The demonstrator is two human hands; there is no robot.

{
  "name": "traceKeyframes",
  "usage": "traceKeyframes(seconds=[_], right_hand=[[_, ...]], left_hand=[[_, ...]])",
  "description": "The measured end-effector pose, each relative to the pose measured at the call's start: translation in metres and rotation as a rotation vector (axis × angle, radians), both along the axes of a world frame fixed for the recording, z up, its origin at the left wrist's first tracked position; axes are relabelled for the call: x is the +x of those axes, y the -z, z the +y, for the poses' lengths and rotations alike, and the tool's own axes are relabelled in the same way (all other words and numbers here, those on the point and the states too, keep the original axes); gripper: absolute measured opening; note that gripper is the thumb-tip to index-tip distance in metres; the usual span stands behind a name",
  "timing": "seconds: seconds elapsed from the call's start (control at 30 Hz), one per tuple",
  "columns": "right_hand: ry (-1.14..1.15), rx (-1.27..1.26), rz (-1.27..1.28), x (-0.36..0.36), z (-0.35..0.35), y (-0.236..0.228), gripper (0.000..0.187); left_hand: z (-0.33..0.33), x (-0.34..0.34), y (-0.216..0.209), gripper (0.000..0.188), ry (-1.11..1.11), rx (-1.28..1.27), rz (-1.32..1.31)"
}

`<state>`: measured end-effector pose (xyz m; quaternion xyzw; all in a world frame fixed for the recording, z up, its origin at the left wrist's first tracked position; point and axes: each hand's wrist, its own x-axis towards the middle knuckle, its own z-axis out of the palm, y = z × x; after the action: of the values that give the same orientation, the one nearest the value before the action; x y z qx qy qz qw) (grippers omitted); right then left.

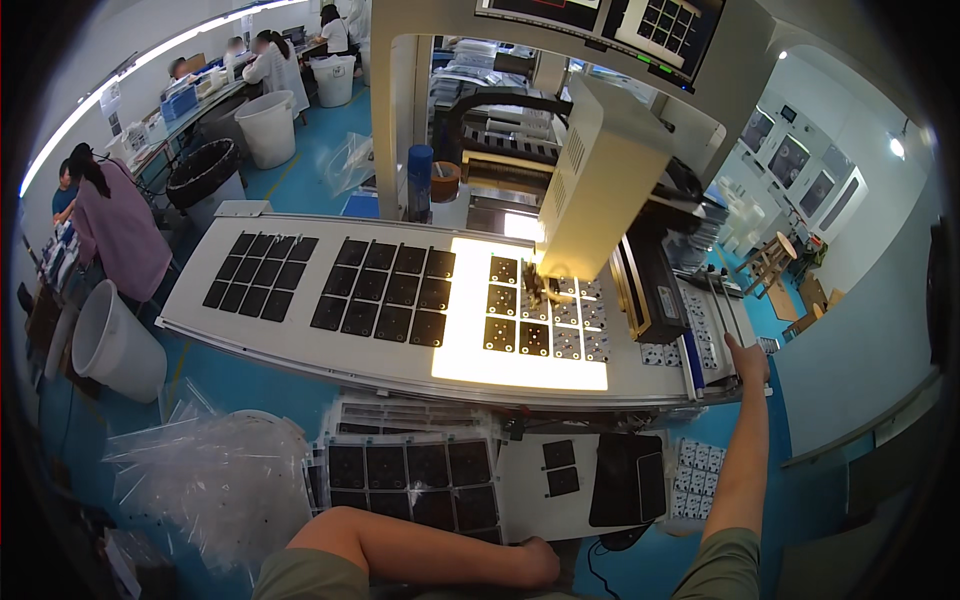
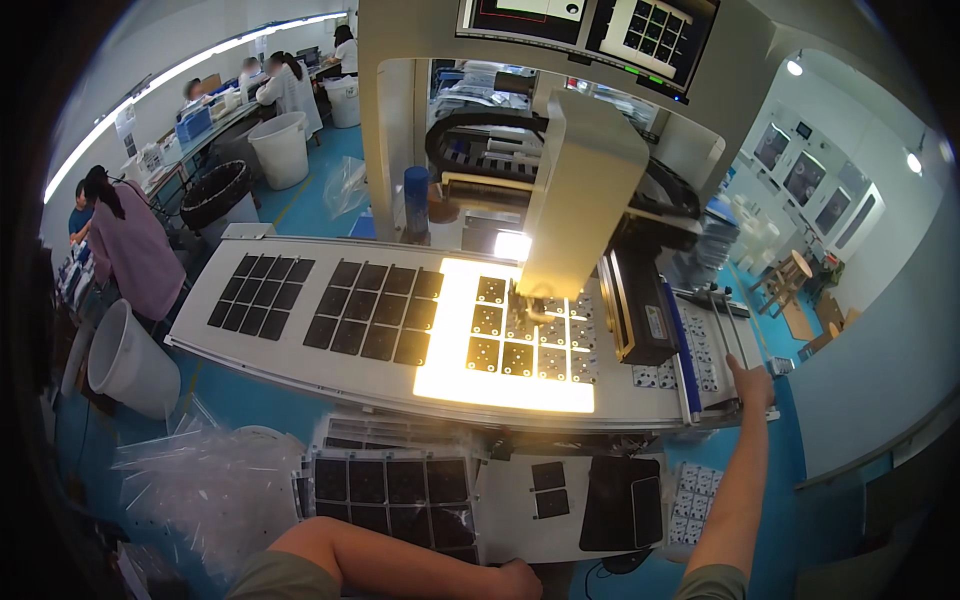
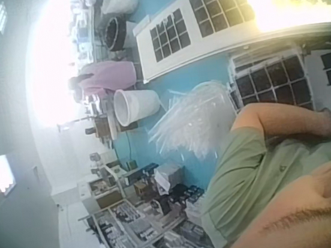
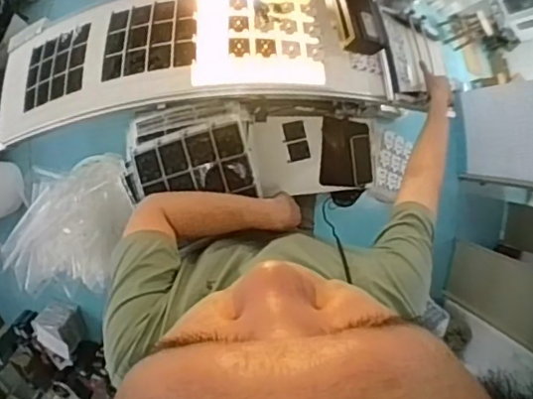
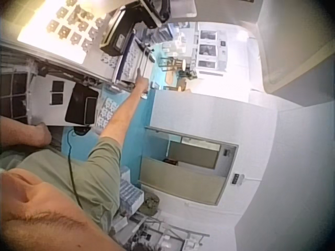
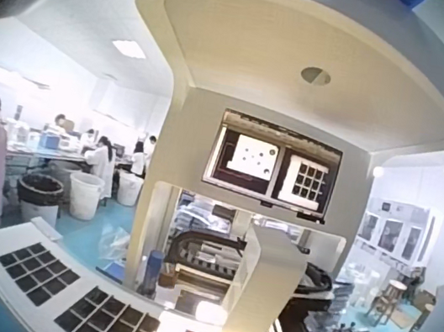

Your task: Inspecting solar cell components against a light source and sorting them into plastic bags or stacks.

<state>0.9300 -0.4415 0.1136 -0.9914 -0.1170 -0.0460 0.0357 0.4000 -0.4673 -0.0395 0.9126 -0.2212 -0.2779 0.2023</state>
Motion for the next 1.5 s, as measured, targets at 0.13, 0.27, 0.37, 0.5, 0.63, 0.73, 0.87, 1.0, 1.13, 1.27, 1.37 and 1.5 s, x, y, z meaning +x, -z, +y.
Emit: traceKeyframes(seconds=[0.13,0.27,0.37,0.5,0.63,0.73,0.87,1.0,1.13,1.27,1.37,1.5], right_hand=[[0.045,-0.002,-0.06,0.001,0.0,-0.002,0.107],[0.059,-0.026,0.02,0.002,0.0,-0.005,0.118],[0.056,-0.03,0.011,0.0,0.001,-0.006,0.118],[0.001,-0.031,0.081,-0.002,0.001,-0.006,0.118],[0.057,-0.028,0.006,0.0,0.0,-0.006,0.117],[0.05,-0.028,-0.011,0.004,-0.001,-0.002,0.118],[0.048,-0.032,-0.019,0.013,-0.003,0.004,0.119],[-0.008,-0.043,0.043,0.018,-0.004,0.007,0.121],[0.053,-0.046,0.001,0.019,-0.004,0.006,0.122],[0.046,-0.048,-0.031,0.016,-0.004,0.006,0.122],[0.047,-0.043,-0.024,0.014,-0.003,0.004,0.121],[0.006,-0.04,0.072,0.013,-0.002,0.002,0.12]], left_hand=[[-0.001,0.0,0.0,0.026,-0.022,0.018,0.019],[-0.001,0.001,0.001,0.025,-0.005,0.012,0.018],[-0.002,0.0,0.001,0.026,-0.028,0.016,0.018],[-0.003,0.001,0.002,0.027,-0.045,0.0,0.01],[-0.004,0.0,0.005,0.028,-0.034,0.017,0.005],[-0.005,-0.001,0.006,0.028,-0.026,0.024,-0.009],[-0.004,0.0,0.006,0.027,-0.023,0.014,-0.005],[-0.003,-0.001,0.004,0.027,-0.023,0.02,-0.018],[-0.003,-0.001,0.004,0.026,-0.027,0.011,-0.016],[-0.003,-0.002,0.004,0.026,-0.022,0.015,-0.013],[-0.002,-0.001,0.004,0.026,-0.019,0.01,-0.007],[-0.002,0.0,0.003,0.027,-0.025,0.009,0.008]])
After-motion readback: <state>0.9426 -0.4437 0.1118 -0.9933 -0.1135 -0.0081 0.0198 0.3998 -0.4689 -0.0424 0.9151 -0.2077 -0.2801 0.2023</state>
